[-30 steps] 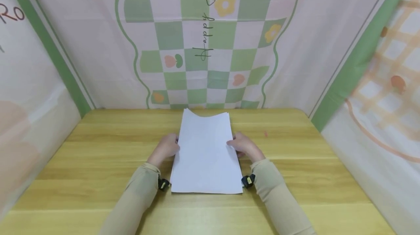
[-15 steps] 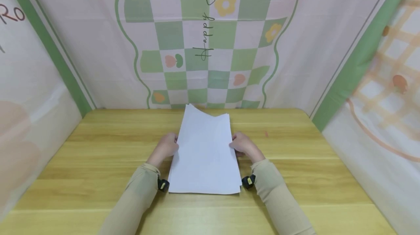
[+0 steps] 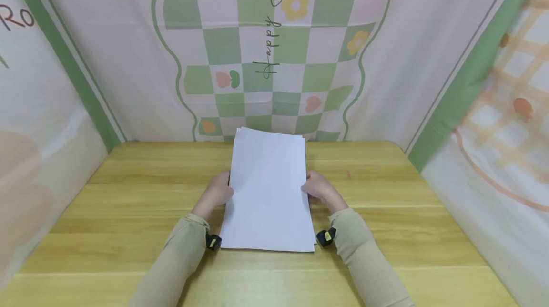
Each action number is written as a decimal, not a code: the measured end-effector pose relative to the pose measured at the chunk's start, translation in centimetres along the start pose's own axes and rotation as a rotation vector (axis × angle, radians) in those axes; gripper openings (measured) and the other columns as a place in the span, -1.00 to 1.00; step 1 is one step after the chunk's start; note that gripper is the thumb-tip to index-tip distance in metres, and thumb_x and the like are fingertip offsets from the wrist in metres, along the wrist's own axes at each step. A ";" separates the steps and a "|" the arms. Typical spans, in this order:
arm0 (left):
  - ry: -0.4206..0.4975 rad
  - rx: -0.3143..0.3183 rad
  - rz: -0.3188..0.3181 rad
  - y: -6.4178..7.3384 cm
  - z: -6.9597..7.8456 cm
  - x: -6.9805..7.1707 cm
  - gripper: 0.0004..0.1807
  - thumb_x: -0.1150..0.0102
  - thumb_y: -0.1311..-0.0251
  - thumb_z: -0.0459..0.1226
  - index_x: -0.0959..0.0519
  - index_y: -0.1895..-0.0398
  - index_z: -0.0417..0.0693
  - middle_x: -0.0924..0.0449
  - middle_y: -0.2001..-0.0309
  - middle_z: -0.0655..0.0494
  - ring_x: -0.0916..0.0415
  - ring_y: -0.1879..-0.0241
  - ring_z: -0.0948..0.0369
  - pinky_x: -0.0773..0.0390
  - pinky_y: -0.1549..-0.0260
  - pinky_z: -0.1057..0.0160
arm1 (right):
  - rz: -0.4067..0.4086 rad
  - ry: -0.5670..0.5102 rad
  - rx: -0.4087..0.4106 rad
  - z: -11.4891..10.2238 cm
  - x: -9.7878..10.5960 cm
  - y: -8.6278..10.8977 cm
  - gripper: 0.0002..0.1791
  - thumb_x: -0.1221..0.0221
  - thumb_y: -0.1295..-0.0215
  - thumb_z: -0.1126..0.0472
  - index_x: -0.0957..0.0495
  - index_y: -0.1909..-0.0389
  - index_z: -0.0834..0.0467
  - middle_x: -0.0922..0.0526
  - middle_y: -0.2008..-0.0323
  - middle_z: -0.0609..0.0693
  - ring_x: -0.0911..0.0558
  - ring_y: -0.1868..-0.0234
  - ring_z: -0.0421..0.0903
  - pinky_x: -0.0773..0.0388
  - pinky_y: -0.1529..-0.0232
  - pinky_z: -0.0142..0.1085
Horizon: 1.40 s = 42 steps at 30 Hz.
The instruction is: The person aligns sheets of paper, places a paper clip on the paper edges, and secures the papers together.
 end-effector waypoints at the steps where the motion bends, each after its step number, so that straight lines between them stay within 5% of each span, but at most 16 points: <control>1: 0.006 0.002 -0.003 0.0 0.0 0.0 -0.31 0.20 -0.07 -0.60 -0.04 -0.37 -0.45 -0.11 -0.37 -0.37 -0.08 -0.36 -0.23 -0.13 -0.31 -0.11 | 0.001 -0.008 -0.005 0.0 0.0 0.0 -0.74 0.10 -0.09 0.49 -0.30 0.15 0.35 -0.33 0.38 0.08 -0.30 0.59 -0.17 -0.42 0.52 -0.34; 14: 0.050 0.009 -0.016 0.0 0.1 -0.2 -0.25 0.20 -0.09 -0.61 0.08 -0.43 -0.39 0.06 -0.44 -0.29 0.05 -0.42 -0.18 -0.04 -0.35 -0.07 | 0.003 -0.060 0.029 0.0 -0.1 0.0 -0.56 0.16 -0.10 0.53 -0.25 -0.08 0.42 -0.40 0.11 0.23 -0.38 0.51 -0.14 -0.42 0.48 -0.35; 23: 0.126 0.005 -0.009 0.1 0.3 -0.3 -0.25 0.26 -0.11 -0.61 0.11 -0.44 -0.34 0.09 -0.46 -0.27 0.09 -0.43 -0.16 -0.02 -0.36 -0.07 | 0.017 -0.061 0.108 -0.1 -0.3 -0.1 -0.52 0.17 -0.15 0.49 -0.18 -0.15 0.42 -0.38 0.07 0.28 -0.20 0.66 -0.21 -0.22 0.60 -0.40; 26: 0.146 -0.005 -0.001 0.1 0.3 -0.3 -0.25 0.28 -0.11 -0.62 0.12 -0.44 -0.35 0.11 -0.46 -0.27 0.11 -0.44 -0.16 0.02 -0.37 -0.07 | 0.031 -0.051 0.120 -0.2 -0.3 0.0 -0.50 0.16 -0.16 0.48 -0.15 -0.18 0.43 -0.36 -0.06 0.34 -0.43 0.39 -0.04 -0.41 0.39 -0.29; 30: 0.179 -0.023 0.019 -0.1 0.3 -0.2 -0.27 0.30 -0.13 -0.58 0.11 -0.45 -0.33 0.08 -0.46 -0.26 0.10 -0.44 -0.14 0.04 -0.38 -0.06 | 0.050 -0.054 0.131 -0.4 -0.3 0.0 -0.49 0.17 -0.15 0.49 -0.15 -0.19 0.45 -0.31 -0.17 0.38 -0.36 -0.12 0.19 -0.40 -0.09 -0.04; 42: 0.337 -0.001 0.107 0.0 1.2 0.0 -0.35 0.30 -0.25 -0.42 0.03 -0.45 -0.21 -0.03 -0.45 -0.19 0.03 -0.44 -0.10 -0.03 -0.37 -0.08 | 0.074 -0.098 0.163 -1.9 -0.1 1.2 -0.48 0.14 -0.23 0.45 -0.09 -0.23 0.42 -0.32 -0.18 0.42 -0.33 -0.23 0.28 -0.33 -0.21 0.06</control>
Point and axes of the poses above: each hand's wrist, its own y-axis away from the middle knuckle, its own x-axis out of the back of the hand, z = x × y, the point moved 2 cm from there along -y, towards the middle knuckle
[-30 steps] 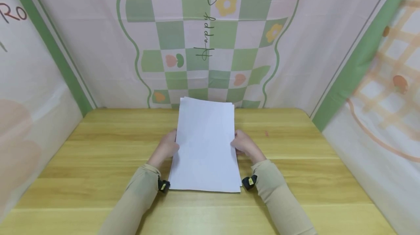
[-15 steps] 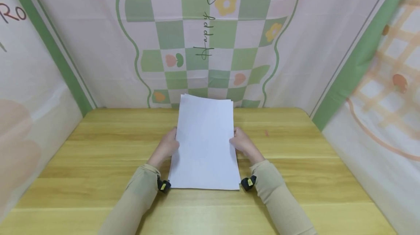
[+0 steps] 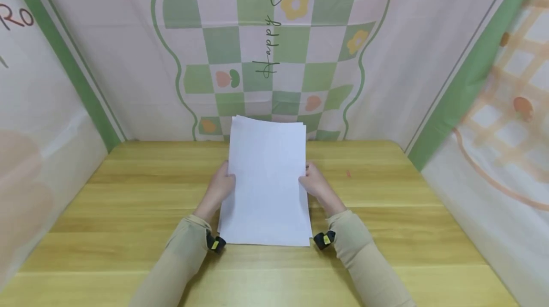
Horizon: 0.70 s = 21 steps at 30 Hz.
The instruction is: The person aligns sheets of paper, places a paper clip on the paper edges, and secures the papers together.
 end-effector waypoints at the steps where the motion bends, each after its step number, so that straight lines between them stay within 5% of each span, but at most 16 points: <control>1: 0.003 0.003 0.005 0.0 0.0 0.0 -0.35 0.30 -0.27 -0.41 0.04 -0.46 -0.21 -0.01 -0.45 -0.19 0.04 -0.44 -0.11 -0.02 -0.37 -0.08 | 0.003 0.000 0.002 -0.1 0.0 0.1 -0.49 0.14 -0.23 0.44 -0.08 -0.23 0.42 -0.32 -0.18 0.42 -0.32 -0.23 0.28 -0.32 -0.21 0.06; 11: 0.067 0.000 0.095 0.3 0.5 0.2 -0.45 0.21 -0.31 -0.32 -0.14 -0.38 -0.21 -0.16 -0.39 -0.21 -0.10 -0.39 -0.12 -0.12 -0.33 -0.10 | 0.027 -0.025 -0.024 -0.6 -0.2 0.2 -0.51 0.13 -0.42 0.24 -0.06 -0.30 0.32 -0.31 -0.23 0.39 -0.33 -0.26 0.28 -0.31 -0.23 0.10; 21: 0.103 -0.031 0.157 0.4 0.9 0.4 -0.42 0.17 -0.31 -0.32 -0.10 -0.40 -0.27 -0.12 -0.41 -0.23 -0.06 -0.41 -0.09 -0.08 -0.36 -0.03 | 0.093 -0.065 -0.023 -1.2 -0.4 0.5 -0.49 0.18 -0.47 0.11 -0.06 -0.32 0.28 -0.35 -0.21 0.35 -0.40 -0.18 0.20 -0.37 -0.18 0.03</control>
Point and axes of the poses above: each hand's wrist, its own y-axis away from the middle knuckle, its own x-axis out of the back of the hand, z = x × y, the point moved 2 cm from there along -y, towards the middle knuckle
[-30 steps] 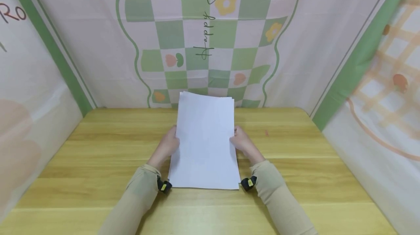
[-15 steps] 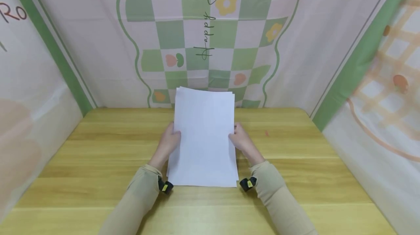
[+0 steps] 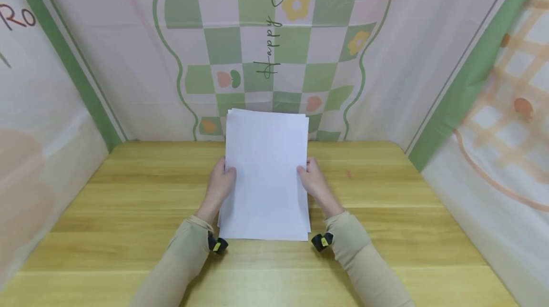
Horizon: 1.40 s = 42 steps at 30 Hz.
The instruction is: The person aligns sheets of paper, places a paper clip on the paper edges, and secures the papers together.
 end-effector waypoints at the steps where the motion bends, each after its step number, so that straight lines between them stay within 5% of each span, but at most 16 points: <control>1: 0.005 -0.006 0.009 0.0 0.0 0.0 -0.43 0.17 -0.31 -0.32 -0.13 -0.39 -0.28 -0.14 -0.40 -0.23 -0.07 -0.41 -0.09 -0.09 -0.36 -0.03 | 0.011 -0.002 0.001 -0.1 0.0 0.0 -0.48 0.18 -0.48 0.10 -0.06 -0.32 0.29 -0.36 -0.21 0.34 -0.40 -0.16 0.19 -0.37 -0.17 0.03; 8: 0.033 -0.022 0.075 0.3 0.4 0.1 -0.48 0.12 -0.28 -0.31 -0.25 -0.33 -0.21 -0.26 -0.35 -0.19 -0.18 -0.36 -0.07 -0.19 -0.32 -0.02 | 0.074 -0.023 0.022 -0.4 -0.2 0.1 -0.46 0.20 -0.49 0.02 -0.13 -0.31 0.28 -0.39 -0.17 0.30 -0.42 -0.08 0.13 -0.40 -0.10 -0.04; 14: 0.074 -0.057 0.100 0.5 0.5 0.0 -0.54 0.10 -0.31 -0.28 -0.32 -0.27 -0.18 -0.32 -0.32 -0.15 -0.22 -0.34 -0.03 -0.21 -0.31 -0.01 | 0.115 -0.062 0.071 -0.5 -0.2 0.3 -0.55 0.15 -0.48 0.04 -0.25 -0.19 0.28 -0.48 0.04 0.26 -0.43 0.18 0.02 -0.39 0.22 -0.24; 23: 0.155 -0.132 0.106 0.8 0.7 0.0 -0.57 0.12 -0.37 -0.24 -0.33 -0.27 -0.15 -0.35 -0.30 -0.09 -0.25 -0.33 0.01 -0.22 -0.31 0.00 | 0.166 -0.138 0.164 -0.7 -0.2 0.5 -0.56 0.04 -0.44 0.07 -0.28 -0.17 0.28 -0.53 -0.04 0.33 -0.54 0.01 0.15 -0.49 0.05 -0.10; 35: 0.241 -0.234 0.126 1.0 1.4 0.0 -0.60 0.07 -0.36 -0.28 -0.36 -0.21 -0.24 -0.40 -0.25 -0.11 -0.30 -0.29 0.05 -0.27 -0.28 0.05 | 0.233 -0.222 0.288 -1.2 0.1 0.8 -0.60 -0.02 -0.41 0.10 -0.33 -0.12 0.28 -0.58 0.00 0.32 -0.60 0.07 0.14 -0.47 0.30 -0.40; 42: 0.294 -0.273 0.144 1.1 1.6 0.0 -0.62 0.04 -0.36 -0.29 -0.39 -0.17 -0.28 -0.45 -0.19 -0.14 -0.36 -0.23 0.05 -0.31 -0.24 0.06 | 0.242 -0.251 0.361 -1.9 0.4 1.5 -0.65 -0.04 -0.41 0.14 -0.35 -0.05 0.31 -0.61 0.23 0.26 -0.47 0.44 -0.13 -0.32 0.52 -0.43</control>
Point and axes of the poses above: each hand's wrist, its own y-axis away from the middle knuckle, its own x-axis out of the back of the hand, z = x × y, the point moved 2 cm from there along -y, towards the middle knuckle
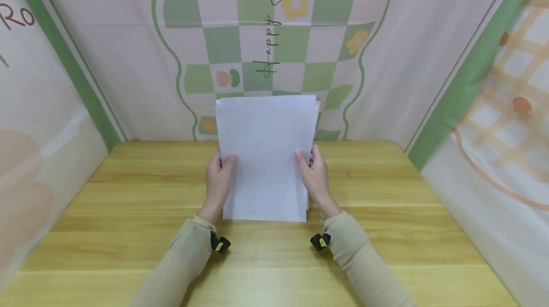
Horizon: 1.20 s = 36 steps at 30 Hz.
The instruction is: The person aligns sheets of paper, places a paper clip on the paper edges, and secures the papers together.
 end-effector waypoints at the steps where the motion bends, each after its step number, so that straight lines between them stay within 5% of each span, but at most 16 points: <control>1: 0.003 -0.008 0.003 0.0 0.0 0.0 -0.63 0.05 -0.36 -0.29 -0.39 -0.17 -0.28 -0.45 -0.19 -0.13 -0.36 -0.23 0.05 -0.32 -0.24 0.06 | 0.002 0.000 0.013 -0.5 0.0 0.2 -0.68 -0.04 -0.40 0.16 -0.35 0.00 0.33 -0.58 0.34 0.21 -0.42 0.50 -0.18 -0.29 0.55 -0.44; 7: 0.022 -0.037 0.021 -0.1 0.3 0.0 -0.62 0.05 -0.35 -0.31 -0.38 -0.18 -0.30 -0.45 -0.20 -0.14 -0.36 -0.24 0.06 -0.31 -0.25 0.06 | 0.020 0.019 0.082 -2.7 0.1 1.0 -0.79 -0.02 -0.39 0.29 -0.33 0.15 0.39 -0.26 0.62 -0.06 -0.22 0.63 -0.28 -0.17 0.60 -0.46; 14: 0.051 -0.050 0.031 -0.1 0.4 0.1 -0.62 0.04 -0.35 -0.31 -0.38 -0.17 -0.32 -0.46 -0.18 -0.16 -0.37 -0.22 0.06 -0.31 -0.24 0.08 | 0.030 -0.008 0.105 -3.1 0.0 1.1 -0.67 -0.01 -0.40 0.28 -0.33 -0.07 0.42 -0.59 0.21 0.32 -0.37 0.53 -0.24 -0.26 0.55 -0.47; 19: 0.061 -0.076 0.039 0.0 0.7 0.1 -0.62 0.04 -0.35 -0.31 -0.39 -0.17 -0.33 -0.46 -0.17 -0.16 -0.38 -0.21 0.07 -0.32 -0.23 0.08 | 0.043 0.006 0.154 -3.2 0.1 1.0 -0.70 -0.03 -0.39 0.29 -0.34 -0.01 0.44 -0.41 0.54 0.11 -0.27 0.60 -0.26 -0.20 0.58 -0.47; 27: 0.101 -0.119 0.048 0.1 0.9 0.0 -0.63 0.04 -0.36 -0.33 -0.39 -0.17 -0.33 -0.47 -0.16 -0.17 -0.38 -0.20 0.09 -0.32 -0.23 0.08 | 0.038 -0.028 0.232 -3.5 0.1 1.0 -0.78 -0.02 -0.39 0.31 -0.27 0.20 0.43 -0.19 0.59 -0.02 -0.19 0.61 -0.26 -0.14 0.56 -0.47; 32: 0.129 -0.144 0.052 0.1 0.9 -0.1 -0.65 0.06 -0.34 -0.37 -0.40 -0.15 -0.33 -0.48 -0.15 -0.15 -0.38 -0.20 0.11 -0.30 -0.25 0.10 | 0.020 -0.088 0.223 -3.3 0.2 0.9 -0.77 -0.03 -0.38 0.32 -0.27 0.12 0.43 -0.36 0.43 0.09 -0.33 0.48 -0.30 -0.26 0.45 -0.51; 36: 0.134 -0.168 0.049 0.2 1.0 -0.2 -0.66 0.06 -0.34 -0.38 -0.41 -0.14 -0.31 -0.49 -0.13 -0.14 -0.40 -0.18 0.14 -0.30 -0.24 0.12 | -0.011 -0.138 0.206 -3.0 0.3 0.8 -0.69 -0.01 -0.39 0.34 -0.27 -0.05 0.44 -0.49 0.05 0.24 -0.49 0.16 -0.31 -0.40 0.19 -0.51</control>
Point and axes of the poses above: each hand's wrist, its own y-axis away from the middle knuckle, its own x-axis out of the back of the hand, z = x × y, the point moved 2 cm from there along -y, towards the middle knuckle
